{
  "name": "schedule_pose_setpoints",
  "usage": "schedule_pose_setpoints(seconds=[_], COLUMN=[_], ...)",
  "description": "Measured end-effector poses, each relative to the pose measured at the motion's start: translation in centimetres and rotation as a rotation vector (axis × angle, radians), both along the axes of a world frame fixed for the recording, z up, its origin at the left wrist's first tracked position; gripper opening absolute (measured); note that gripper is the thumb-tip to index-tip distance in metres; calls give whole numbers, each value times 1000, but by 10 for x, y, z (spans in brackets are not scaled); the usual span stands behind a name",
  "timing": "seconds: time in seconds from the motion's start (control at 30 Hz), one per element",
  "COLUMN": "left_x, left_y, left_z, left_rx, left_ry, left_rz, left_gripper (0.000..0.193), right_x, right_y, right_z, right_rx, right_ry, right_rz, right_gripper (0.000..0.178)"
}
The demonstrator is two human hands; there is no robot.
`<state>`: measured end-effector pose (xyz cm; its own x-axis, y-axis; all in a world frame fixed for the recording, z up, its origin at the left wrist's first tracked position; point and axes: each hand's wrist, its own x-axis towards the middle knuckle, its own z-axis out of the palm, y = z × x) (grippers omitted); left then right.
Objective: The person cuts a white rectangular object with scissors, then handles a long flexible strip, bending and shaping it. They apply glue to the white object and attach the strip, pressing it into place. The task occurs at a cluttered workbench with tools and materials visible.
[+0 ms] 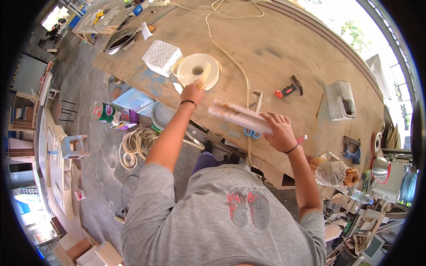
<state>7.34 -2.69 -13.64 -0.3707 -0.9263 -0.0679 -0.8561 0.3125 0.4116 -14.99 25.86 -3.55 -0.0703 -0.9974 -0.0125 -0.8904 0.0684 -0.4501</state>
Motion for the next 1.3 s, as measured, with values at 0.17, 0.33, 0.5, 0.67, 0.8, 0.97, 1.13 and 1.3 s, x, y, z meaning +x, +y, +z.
schedule_pose_setpoints(seconds=[0.17, 0.33, 0.5, 0.67, 0.8, 0.97, 1.13, 1.3], left_x=[60, 120, 138, 139, 130, 122, 120, 119], left_y=[22, 57, 91, 106, 97, 80, 68, 67], left_z=[29, 24, 4, -21, -22, -27, -27, -38], left_rx=[12, 137, 297, 166, 179, 377, 520, 507], left_ry=[247, 265, 101, 81, 326, 456, 409, 441], left_rz=[-91, -24, -103, -147, -4, -52, -173, -228], left_gripper=[43, 47, 45, 27, 41, 42, 40, 40], right_x=[23, 26, 46, 103, 143, 187, 201, 204], right_y=[-51, -116, -143, -125, -114, -119, -126, -131], right_z=[-19, -58, -85, -71, -89, -99, -100, -119], right_rx=[47, -18, -167, -102, -175, -121, -87, -148], right_ry=[90, 264, 153, -253, -43, 116, 150, 99], right_rz=[223, 259, 43, -65, -127, -264, -355, -410], right_gripper=[62, 55, 35, 25, 22, 30, 22, 25])
